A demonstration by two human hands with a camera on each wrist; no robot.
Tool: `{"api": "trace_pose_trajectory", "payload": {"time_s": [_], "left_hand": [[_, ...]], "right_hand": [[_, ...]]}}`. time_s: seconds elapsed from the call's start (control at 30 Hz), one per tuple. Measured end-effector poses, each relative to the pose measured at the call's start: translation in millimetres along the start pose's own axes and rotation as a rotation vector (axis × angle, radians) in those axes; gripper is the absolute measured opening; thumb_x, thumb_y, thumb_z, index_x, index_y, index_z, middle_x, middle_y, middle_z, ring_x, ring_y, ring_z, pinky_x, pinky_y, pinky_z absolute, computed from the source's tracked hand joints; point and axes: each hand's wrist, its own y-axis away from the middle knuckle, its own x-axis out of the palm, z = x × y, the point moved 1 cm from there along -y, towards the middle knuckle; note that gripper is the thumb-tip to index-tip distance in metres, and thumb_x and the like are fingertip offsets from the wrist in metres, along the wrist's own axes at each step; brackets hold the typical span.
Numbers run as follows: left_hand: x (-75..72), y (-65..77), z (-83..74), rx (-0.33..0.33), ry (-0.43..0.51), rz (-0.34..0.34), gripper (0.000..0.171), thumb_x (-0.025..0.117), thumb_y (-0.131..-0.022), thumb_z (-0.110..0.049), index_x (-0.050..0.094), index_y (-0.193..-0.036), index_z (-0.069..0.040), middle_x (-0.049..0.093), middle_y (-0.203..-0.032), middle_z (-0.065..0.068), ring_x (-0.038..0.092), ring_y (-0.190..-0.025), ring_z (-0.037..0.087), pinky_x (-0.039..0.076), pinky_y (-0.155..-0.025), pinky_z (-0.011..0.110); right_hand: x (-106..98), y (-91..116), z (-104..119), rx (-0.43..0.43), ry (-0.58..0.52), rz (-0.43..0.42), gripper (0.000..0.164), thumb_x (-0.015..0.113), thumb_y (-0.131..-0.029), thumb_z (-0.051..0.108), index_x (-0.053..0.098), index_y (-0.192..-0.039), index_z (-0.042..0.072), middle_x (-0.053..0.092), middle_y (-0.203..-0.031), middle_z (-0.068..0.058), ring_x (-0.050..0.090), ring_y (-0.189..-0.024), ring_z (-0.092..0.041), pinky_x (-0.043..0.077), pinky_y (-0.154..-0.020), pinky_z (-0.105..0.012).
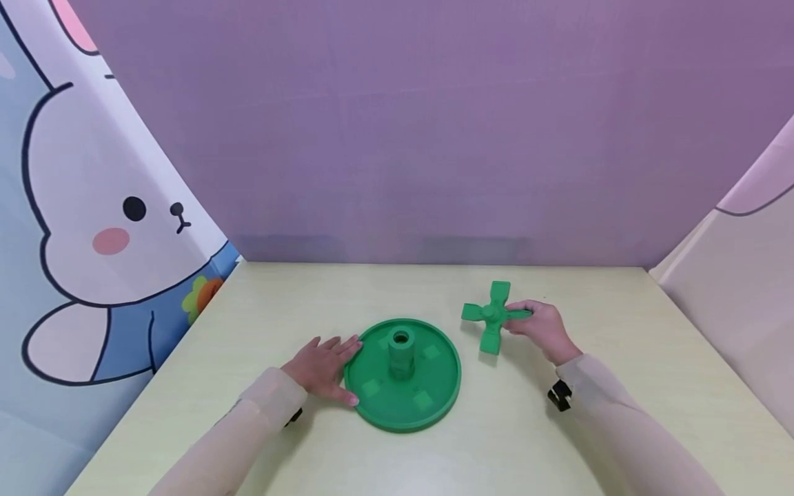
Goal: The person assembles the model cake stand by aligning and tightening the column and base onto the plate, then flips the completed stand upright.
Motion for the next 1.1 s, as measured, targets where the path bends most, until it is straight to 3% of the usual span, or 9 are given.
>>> {"api": "trace_pose_trajectory", "payload": {"time_s": [0.2, 0.33, 0.63, 1.1], "left_hand": [[0.6, -0.8, 0.9, 0.002, 0.000, 0.005, 0.103, 0.066, -0.075, -0.066, 0.030, -0.149, -0.004, 0.030, -0.154, 0.010, 0.034, -0.135, 0.038, 0.027, -0.107, 0.060], [0.3, -1.0, 0.9, 0.003, 0.002, 0.013, 0.103, 0.067, -0.075, -0.065, 0.030, -0.149, -0.004, 0.030, -0.154, 0.010, 0.034, -0.136, 0.038, 0.026, -0.107, 0.060], [-0.2, -0.3, -0.5, 0.001, 0.009, 0.002, 0.103, 0.067, -0.075, -0.065, 0.030, -0.149, -0.003, 0.030, -0.154, 0.011, 0.034, -0.136, 0.039, 0.026, -0.107, 0.060], [0.8, -1.1, -0.4, -0.005, 0.004, -0.002, 0.102, 0.067, -0.075, -0.065, 0.031, -0.149, -0.004, 0.030, -0.154, 0.009, 0.033, -0.136, 0.038, 0.025, -0.107, 0.060]], "right_hand": [[13, 0, 16, -0.072, 0.168, -0.033, 0.035, 0.072, -0.080, 0.006, 0.066, -0.112, -0.006, 0.063, -0.117, -0.023, 0.064, -0.094, -0.026, 0.052, -0.077, -0.034], [20, 0, 27, -0.112, 0.214, -0.035, 0.032, 0.072, -0.080, 0.006, 0.067, -0.109, -0.005, 0.063, -0.117, -0.024, 0.064, -0.093, -0.028, 0.053, -0.073, -0.032], [38, 3, 44, -0.174, 0.180, 0.001, 0.028, 0.072, -0.080, 0.003, 0.069, -0.106, -0.005, 0.067, -0.108, -0.021, 0.067, -0.081, -0.019, 0.055, -0.071, -0.030], [65, 2, 59, -0.161, 0.035, 0.038, 0.030, 0.073, -0.079, 0.003, 0.069, -0.108, -0.003, 0.063, -0.120, -0.019, 0.063, -0.101, -0.031, 0.055, -0.078, -0.036]]}}
